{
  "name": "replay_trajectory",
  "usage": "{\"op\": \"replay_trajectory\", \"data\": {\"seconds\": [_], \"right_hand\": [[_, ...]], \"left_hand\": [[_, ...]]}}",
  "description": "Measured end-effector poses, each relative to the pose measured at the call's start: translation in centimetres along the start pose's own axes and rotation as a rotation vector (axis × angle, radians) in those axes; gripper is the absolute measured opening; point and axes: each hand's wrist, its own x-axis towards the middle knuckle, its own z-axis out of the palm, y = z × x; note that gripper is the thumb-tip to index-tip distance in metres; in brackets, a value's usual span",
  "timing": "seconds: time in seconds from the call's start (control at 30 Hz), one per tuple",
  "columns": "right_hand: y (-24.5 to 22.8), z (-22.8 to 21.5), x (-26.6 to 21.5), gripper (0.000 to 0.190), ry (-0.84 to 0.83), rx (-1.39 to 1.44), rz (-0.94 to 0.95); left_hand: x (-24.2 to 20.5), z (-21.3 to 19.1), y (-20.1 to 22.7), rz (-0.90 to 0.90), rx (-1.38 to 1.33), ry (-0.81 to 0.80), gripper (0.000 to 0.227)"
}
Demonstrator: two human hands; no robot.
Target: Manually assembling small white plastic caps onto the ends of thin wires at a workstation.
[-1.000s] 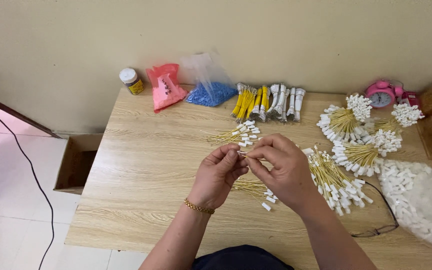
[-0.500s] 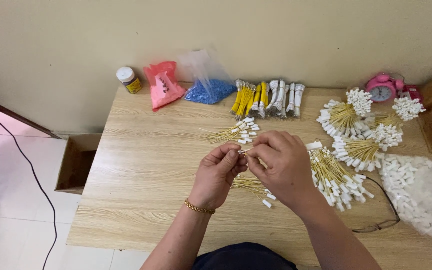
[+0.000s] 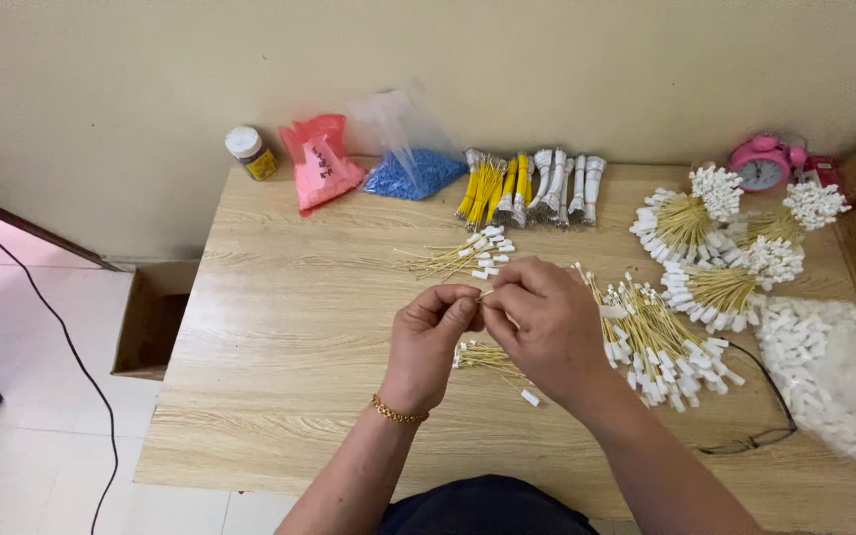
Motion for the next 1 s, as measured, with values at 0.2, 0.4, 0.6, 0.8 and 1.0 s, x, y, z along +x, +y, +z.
{"op": "replay_trajectory", "data": {"seconds": [0.2,0.4,0.6,0.8,1.0], "right_hand": [[0.4,1.1,-1.5,0.003,-0.129,0.400,0.322],[2.1,4.3,-4.9,0.010,-0.167,0.392,0.414],[3.3,5.9,-6.7,0.007,-0.313,0.434,0.550],[7.0,11.6,-14.0,0.055,-0.848,0.020,0.686],[7.7,11.9,-17.3,0.037,-0.829,-0.253,0.397]], "left_hand": [[0.6,-1.3,-1.0,-0.086,0.009,0.034,0.014],[0.6,-2.7,-5.0,-0.196,-0.044,0.059,0.014],[0.5,-4.6,-7.9,-0.293,0.086,0.097,0.013],[2.8,-11.4,-16.2,-0.310,0.714,0.097,0.013],[2.0,-13.0,-15.1,-0.261,1.085,0.035,0.021]]}}
